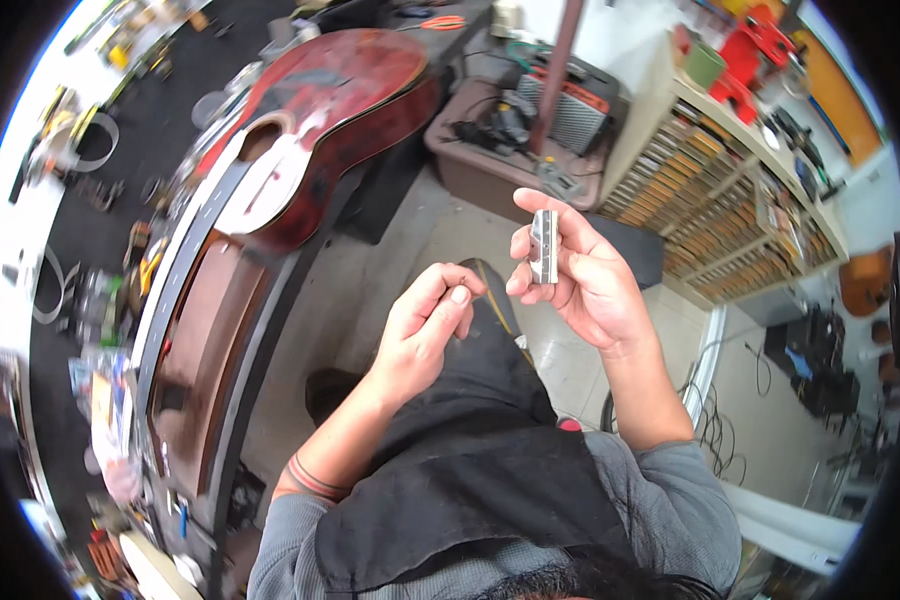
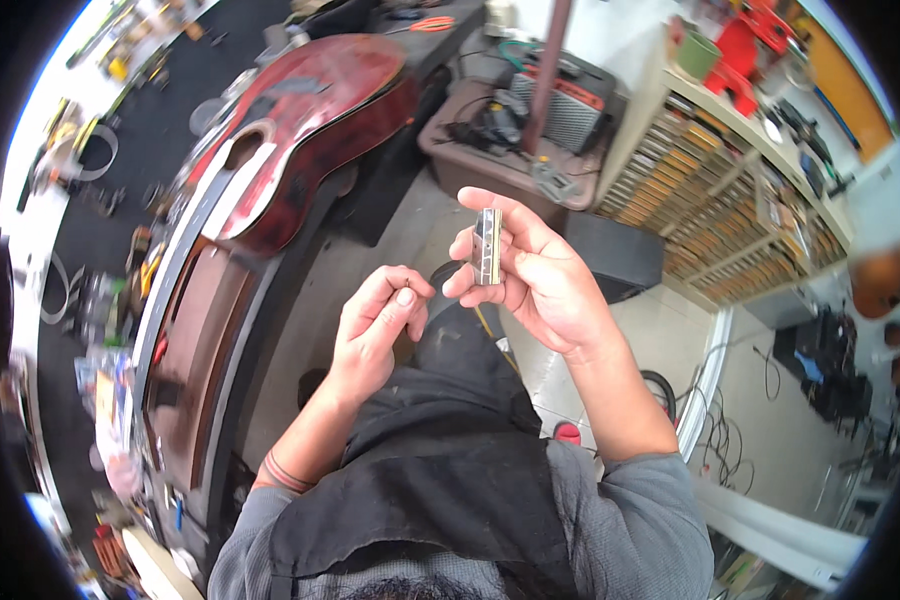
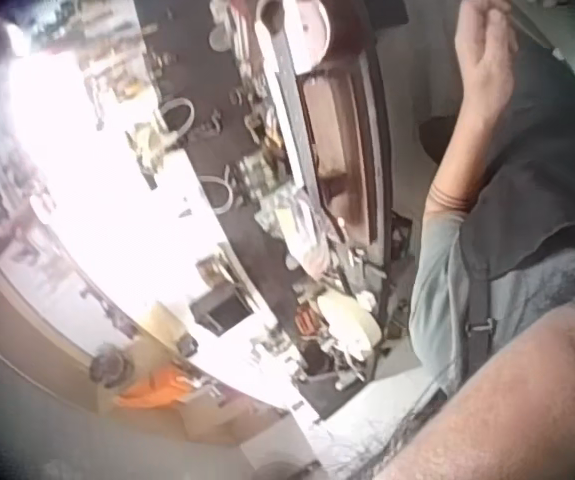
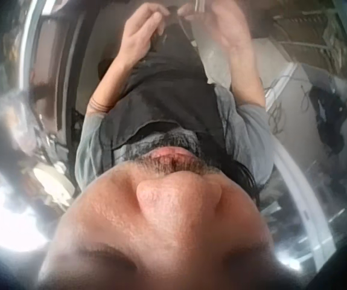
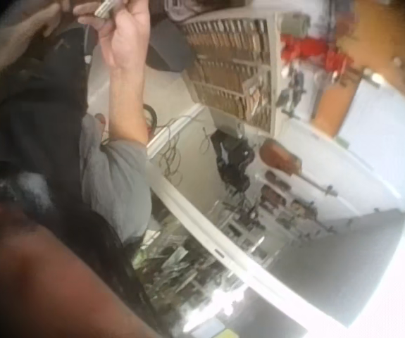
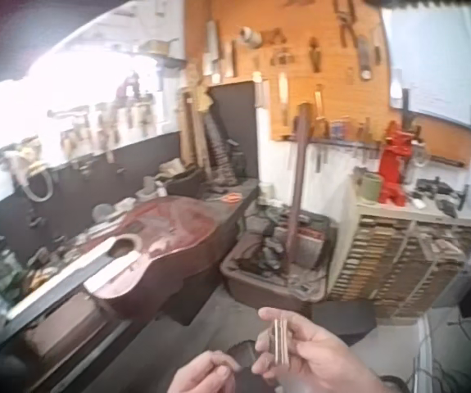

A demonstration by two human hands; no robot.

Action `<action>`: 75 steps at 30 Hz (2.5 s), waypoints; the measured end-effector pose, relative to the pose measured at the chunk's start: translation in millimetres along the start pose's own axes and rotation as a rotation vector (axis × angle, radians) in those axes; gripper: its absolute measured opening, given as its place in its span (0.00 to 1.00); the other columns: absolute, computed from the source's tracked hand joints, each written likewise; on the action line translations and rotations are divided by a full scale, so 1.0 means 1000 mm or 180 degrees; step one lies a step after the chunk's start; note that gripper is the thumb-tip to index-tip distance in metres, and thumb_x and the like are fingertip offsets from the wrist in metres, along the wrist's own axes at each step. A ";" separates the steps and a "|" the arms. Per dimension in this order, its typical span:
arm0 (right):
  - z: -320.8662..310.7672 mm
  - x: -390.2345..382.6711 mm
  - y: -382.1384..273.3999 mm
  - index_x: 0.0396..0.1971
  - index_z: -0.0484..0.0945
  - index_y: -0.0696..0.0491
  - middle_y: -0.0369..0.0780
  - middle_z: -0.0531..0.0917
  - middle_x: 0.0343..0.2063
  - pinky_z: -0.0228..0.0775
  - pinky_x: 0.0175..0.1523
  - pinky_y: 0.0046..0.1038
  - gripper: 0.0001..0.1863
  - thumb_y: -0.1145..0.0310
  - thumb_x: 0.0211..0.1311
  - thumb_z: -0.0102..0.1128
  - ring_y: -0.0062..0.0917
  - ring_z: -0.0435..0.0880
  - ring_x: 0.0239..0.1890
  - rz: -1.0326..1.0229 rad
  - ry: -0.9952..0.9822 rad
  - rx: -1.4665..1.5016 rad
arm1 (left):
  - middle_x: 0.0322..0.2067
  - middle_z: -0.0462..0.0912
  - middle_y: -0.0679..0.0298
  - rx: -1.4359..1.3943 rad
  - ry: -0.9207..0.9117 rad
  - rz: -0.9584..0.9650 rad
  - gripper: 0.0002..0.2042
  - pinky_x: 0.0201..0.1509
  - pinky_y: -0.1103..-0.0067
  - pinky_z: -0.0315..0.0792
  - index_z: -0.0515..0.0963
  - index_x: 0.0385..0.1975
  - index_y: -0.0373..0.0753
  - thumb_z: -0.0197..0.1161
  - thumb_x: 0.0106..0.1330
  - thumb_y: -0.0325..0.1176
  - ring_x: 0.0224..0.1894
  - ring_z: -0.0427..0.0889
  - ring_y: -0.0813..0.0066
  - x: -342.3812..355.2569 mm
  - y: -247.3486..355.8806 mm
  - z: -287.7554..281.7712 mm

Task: The person works on a guitar neck in a workshop, using sandpaper to smooth the fretboard and a small metal file to shape a fret. The person also handles a wooden block and a red acoustic guitar body, moving them around the workbench.

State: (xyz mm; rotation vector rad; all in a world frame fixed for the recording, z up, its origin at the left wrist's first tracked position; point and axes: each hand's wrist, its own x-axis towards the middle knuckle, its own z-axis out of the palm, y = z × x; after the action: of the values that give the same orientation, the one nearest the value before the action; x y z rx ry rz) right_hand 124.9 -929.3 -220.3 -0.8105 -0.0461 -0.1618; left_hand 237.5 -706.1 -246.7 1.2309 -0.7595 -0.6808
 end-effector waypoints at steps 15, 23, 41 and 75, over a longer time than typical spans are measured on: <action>0.137 0.026 0.111 0.85 0.54 0.62 0.62 0.70 0.77 0.82 0.71 0.45 0.38 0.73 0.78 0.48 0.61 0.83 0.68 0.1602 -0.1257 0.0323 | 0.44 0.88 0.54 0.1036 0.1622 0.0727 0.11 0.44 0.77 0.86 0.83 0.54 0.29 0.55 0.81 0.15 0.39 0.92 0.70 -0.214 0.050 -0.101; 0.167 0.059 0.161 0.85 0.54 0.61 0.62 0.73 0.75 0.83 0.69 0.44 0.38 0.71 0.80 0.50 0.62 0.84 0.67 0.2237 -0.1540 0.0303 | 0.46 0.80 0.58 0.1828 0.2425 0.1094 0.11 0.43 0.78 0.89 0.86 0.51 0.32 0.64 0.75 0.13 0.39 0.92 0.70 -0.263 0.032 -0.135; 0.225 0.112 0.316 0.66 0.77 0.53 0.31 0.80 0.39 0.75 0.41 0.21 0.20 0.74 0.78 0.65 0.13 0.79 0.35 0.2124 -0.2389 -0.2765 | 0.40 0.86 0.61 0.4954 0.4421 -0.0541 0.07 0.46 0.63 0.79 0.89 0.45 0.40 0.71 0.71 0.28 0.41 0.86 0.56 -0.367 0.045 -0.255; 0.339 0.597 0.106 0.43 0.89 0.54 0.46 0.93 0.39 0.83 0.54 0.42 0.13 0.61 0.71 0.64 0.43 0.93 0.46 -0.2536 -0.0829 -0.5260 | 0.61 0.86 0.41 0.2277 0.0446 -0.2218 0.22 0.66 0.52 0.79 0.72 0.72 0.36 0.53 0.83 0.34 0.61 0.86 0.39 -0.218 -0.074 -0.243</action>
State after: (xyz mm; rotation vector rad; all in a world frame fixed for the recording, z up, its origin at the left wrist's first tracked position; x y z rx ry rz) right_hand 737.9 -687.0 -1.7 -2.4376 -0.5355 -0.9135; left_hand 304.7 -409.7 -387.7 2.2269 -0.4467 -0.9005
